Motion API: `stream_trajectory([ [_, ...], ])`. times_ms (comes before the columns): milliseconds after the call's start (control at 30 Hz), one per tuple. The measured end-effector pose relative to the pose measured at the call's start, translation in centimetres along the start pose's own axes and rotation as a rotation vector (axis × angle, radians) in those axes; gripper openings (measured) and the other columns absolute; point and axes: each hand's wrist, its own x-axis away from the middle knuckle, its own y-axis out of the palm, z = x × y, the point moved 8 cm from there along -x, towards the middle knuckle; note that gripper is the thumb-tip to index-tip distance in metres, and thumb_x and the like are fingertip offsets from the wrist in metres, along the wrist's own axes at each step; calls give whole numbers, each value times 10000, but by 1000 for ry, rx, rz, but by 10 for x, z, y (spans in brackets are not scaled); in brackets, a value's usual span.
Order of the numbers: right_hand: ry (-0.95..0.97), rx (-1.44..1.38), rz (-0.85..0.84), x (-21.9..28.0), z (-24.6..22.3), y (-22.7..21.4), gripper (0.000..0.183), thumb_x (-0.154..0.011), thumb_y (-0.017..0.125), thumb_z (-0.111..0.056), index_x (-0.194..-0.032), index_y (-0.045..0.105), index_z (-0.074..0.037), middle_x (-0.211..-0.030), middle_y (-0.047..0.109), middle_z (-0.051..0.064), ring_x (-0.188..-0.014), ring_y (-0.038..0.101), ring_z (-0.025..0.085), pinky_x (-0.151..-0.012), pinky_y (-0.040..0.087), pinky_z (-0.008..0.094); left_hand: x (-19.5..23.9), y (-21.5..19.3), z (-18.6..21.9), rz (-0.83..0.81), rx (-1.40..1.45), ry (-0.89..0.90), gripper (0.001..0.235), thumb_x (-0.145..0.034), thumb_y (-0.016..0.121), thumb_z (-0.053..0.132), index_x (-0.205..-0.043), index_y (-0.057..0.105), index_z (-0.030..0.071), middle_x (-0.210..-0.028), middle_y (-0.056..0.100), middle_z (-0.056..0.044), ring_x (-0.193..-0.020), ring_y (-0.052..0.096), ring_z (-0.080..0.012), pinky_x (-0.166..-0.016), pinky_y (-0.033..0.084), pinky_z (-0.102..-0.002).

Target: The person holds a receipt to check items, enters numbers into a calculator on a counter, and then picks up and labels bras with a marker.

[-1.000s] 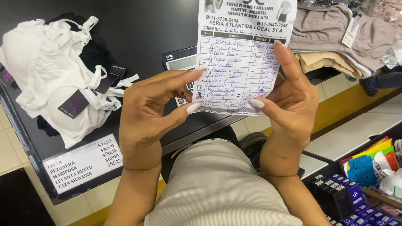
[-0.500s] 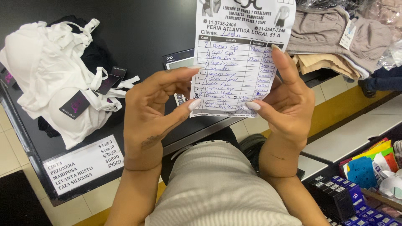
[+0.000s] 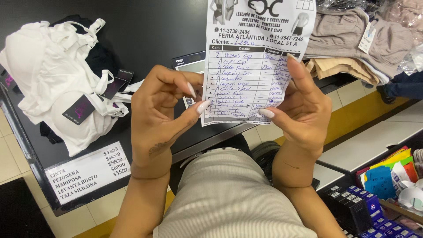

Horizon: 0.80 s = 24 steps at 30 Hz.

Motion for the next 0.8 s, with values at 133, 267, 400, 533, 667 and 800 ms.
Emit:
stream_trajectory([
  [133,3,-14,-11,0,2,1,865,-961,833,117,-1726,434,52,-1761,532,281,-1535,663,339,-1111,718,375,0,-5,-5,15,-41,34,332,-1029,805,-32,-1109,516,110,-1108,766,-191,-956,700,-210,-909,594,-300],
  [267,-22,-29,-25,4,5,0,864,-951,824,133,-1719,432,75,-1792,491,273,-1661,576,383,-1179,683,391,1,-6,-4,59,-44,21,327,-1021,807,-47,-1108,534,108,-1050,725,-133,-990,695,-209,-928,597,-300],
  [400,-8,-18,-27,4,5,0,850,-951,839,111,-1708,455,69,-1683,602,259,-1460,719,360,-1140,709,398,0,-6,-4,76,-62,-1,346,-1007,834,-25,-1085,530,120,-1064,746,-126,-972,706,-197,-927,621,-301],
  [533,-30,-23,-49,3,3,3,849,-953,834,141,-1708,453,62,-1754,534,272,-1494,697,378,-1103,724,386,-2,-7,-6,81,-71,-3,353,-999,842,-12,-1073,526,126,-1014,724,-126,-950,694,-200,-916,607,-306],
  [667,-51,-26,-55,3,3,3,832,-956,830,132,-1701,469,50,-1772,511,283,-1603,623,391,-1191,696,424,-2,-6,-7,65,-62,15,373,-992,846,-45,-1063,521,124,-956,682,-84,-905,664,-174,-892,591,-290],
  [800,-29,-18,-17,5,4,1,851,-929,846,146,-1693,480,62,-1747,544,272,-1587,635,380,-1184,679,395,-3,-7,-9,55,-66,-5,383,-965,854,-41,-1031,513,122,-913,667,-77,-868,655,-175,-860,576,-280],
])
